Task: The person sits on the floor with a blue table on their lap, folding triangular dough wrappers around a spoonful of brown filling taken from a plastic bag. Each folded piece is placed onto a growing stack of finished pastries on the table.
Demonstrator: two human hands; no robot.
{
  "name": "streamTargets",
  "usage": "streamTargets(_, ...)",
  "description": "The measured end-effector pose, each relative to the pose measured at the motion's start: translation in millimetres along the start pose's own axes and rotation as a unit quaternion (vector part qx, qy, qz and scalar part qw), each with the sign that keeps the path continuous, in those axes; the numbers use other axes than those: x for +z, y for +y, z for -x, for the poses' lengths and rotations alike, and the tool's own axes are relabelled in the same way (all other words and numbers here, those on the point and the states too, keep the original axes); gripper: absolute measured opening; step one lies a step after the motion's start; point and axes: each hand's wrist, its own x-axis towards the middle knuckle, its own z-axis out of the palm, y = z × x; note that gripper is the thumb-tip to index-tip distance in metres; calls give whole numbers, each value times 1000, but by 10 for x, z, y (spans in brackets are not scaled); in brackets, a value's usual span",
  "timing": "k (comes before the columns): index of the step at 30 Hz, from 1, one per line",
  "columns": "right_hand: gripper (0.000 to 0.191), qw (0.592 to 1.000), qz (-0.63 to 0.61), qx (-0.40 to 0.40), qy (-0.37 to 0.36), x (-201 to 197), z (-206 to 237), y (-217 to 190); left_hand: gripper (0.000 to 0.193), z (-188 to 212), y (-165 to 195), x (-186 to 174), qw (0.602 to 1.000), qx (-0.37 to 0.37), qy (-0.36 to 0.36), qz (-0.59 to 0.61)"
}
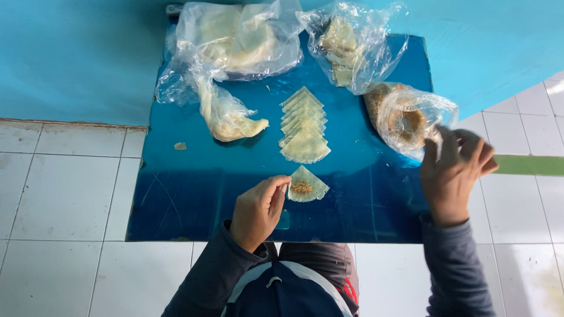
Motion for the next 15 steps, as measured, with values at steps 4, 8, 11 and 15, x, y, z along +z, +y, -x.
streamTargets(4,21,955,-77,-264,-108,-65,247,-591,18,0,-1,-4,1000,11,3,2)
streamTargets(8,24,937,-164,-222,-214,4,414,-1024,16,16,-23,51,1000,4,-16,-11)
streamTargets(11,18,932,-186,-197,-242,64,438,-1119,17,32,-52,99,999,25,-21,-33)
streamTargets(15,11,926,-183,-194,-268,91,415,-1135,20,31,-73,137,998,50,-27,-40)
